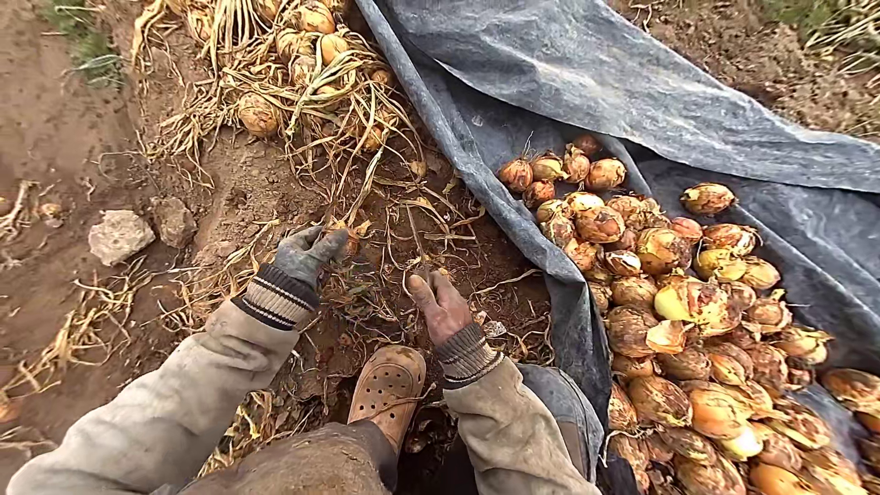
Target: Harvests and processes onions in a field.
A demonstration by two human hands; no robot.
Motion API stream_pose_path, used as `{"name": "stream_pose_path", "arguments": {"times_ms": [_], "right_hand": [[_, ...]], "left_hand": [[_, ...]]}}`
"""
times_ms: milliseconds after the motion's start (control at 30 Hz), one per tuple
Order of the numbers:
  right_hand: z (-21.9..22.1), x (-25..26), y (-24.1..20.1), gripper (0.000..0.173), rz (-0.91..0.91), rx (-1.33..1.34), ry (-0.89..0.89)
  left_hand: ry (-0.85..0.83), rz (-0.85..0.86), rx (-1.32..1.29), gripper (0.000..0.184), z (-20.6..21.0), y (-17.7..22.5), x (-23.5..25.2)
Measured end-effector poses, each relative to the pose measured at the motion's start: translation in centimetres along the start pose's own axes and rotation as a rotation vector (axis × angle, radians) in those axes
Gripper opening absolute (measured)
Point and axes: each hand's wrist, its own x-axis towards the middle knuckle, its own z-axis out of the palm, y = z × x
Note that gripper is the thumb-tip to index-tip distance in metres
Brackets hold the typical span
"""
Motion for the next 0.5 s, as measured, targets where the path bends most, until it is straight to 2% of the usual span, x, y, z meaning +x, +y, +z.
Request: {"name": "stream_pose_path", "arguments": {"times_ms": [67,100,200,233,333,433,500], "right_hand": [[0.2,0.5,0.2,0.072,0.022,0.002,-0.021],[0.5,0.7,0.1,0.077,-0.017,0.026,-0.018],[1.0,0.4,-0.4,0.088,-0.141,0.129,-0.046],[1.2,0.3,-0.5,0.089,-0.161,0.155,-0.043],[1.1,0.5,-0.4,0.082,-0.134,0.252,-0.041],[0.6,1.1,-0.1,0.073,-0.025,0.585,0.048],[-0.8,1.8,0.0,0.062,-0.002,0.873,0.085]], "left_hand": [[-0.002,-0.147,-0.156,0.035,1.0,0.6,-1.4],[-0.071,-0.133,-0.235,0.040,1.3,0.1,-1.8],[-0.440,0.136,-0.344,0.046,1.6,-3.4,-2.8],[-0.503,0.182,-0.291,0.048,1.7,-3.3,-3.5],[-0.500,0.260,-0.082,0.050,2.1,-1.9,-4.5],[-0.489,0.448,0.355,0.053,0.9,-4.4,-0.4],[-0.354,0.438,0.704,0.050,-0.5,-7.1,3.4]]}}
